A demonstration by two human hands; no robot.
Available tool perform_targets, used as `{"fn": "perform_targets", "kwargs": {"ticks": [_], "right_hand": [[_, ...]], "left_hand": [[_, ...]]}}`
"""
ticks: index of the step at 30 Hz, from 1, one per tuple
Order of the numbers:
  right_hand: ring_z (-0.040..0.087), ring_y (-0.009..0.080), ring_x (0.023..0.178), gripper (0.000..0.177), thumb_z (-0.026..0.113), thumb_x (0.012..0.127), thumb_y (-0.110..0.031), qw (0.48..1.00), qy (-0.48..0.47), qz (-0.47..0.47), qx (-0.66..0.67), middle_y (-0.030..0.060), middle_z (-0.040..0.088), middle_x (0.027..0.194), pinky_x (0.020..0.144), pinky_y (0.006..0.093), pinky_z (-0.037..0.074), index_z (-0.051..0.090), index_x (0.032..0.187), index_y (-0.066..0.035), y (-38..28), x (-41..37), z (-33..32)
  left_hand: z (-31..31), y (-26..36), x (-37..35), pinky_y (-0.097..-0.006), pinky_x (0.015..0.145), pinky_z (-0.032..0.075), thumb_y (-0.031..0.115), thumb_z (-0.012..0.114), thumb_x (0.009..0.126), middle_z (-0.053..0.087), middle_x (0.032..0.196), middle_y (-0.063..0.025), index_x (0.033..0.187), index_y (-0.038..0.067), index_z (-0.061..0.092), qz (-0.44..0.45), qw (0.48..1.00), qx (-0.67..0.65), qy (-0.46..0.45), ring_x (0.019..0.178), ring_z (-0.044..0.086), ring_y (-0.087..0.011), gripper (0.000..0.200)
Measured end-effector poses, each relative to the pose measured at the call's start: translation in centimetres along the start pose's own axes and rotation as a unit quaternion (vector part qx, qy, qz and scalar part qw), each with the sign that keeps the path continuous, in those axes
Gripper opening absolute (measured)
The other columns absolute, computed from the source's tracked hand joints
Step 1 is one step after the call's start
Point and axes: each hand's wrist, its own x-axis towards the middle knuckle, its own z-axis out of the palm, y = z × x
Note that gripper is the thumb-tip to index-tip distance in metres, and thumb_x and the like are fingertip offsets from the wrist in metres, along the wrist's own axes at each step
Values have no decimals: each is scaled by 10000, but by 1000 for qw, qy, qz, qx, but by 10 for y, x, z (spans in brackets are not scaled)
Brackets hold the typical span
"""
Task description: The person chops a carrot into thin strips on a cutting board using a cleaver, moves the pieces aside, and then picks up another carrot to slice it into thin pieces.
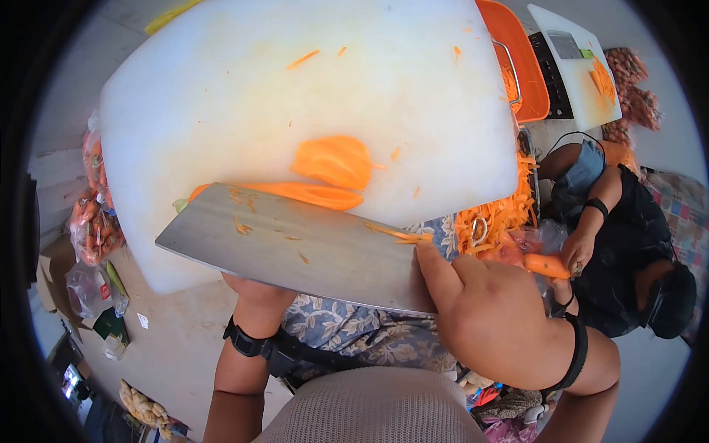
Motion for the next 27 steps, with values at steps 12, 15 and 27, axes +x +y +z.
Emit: {"fn": "perform_targets", "kwargs": {"ticks": [12,15,27], "right_hand": [[550,228,519,482,614,677,-46,999,-31,16,14,81,514,641,455,353,427,575,1148,47,1,9,-1],[545,231,515,487,614,670,-38,999,-26,14,28,83,514,640,455,356,426,574,1148,47,1,13,1],[609,380,671,504,638,612,79,996,-54,57,47,179,613,768,572,434,465,572,1106,4,-2,37,6]], "left_hand": [[-4,-3,-10,-419,853,484,191,813,713,643,1087,-118,1115,40,635,-46,998,-38,-33,964,613,-333,465],[-5,-2,-1,-427,828,481,181,809,714,640,1082,-113,1105,56,644,19,999,2,-28,959,611,-347,442],[8,2,30,-317,677,433,97,679,526,629,886,-1,772,136,696,68,991,91,71,865,554,-211,249]]}}
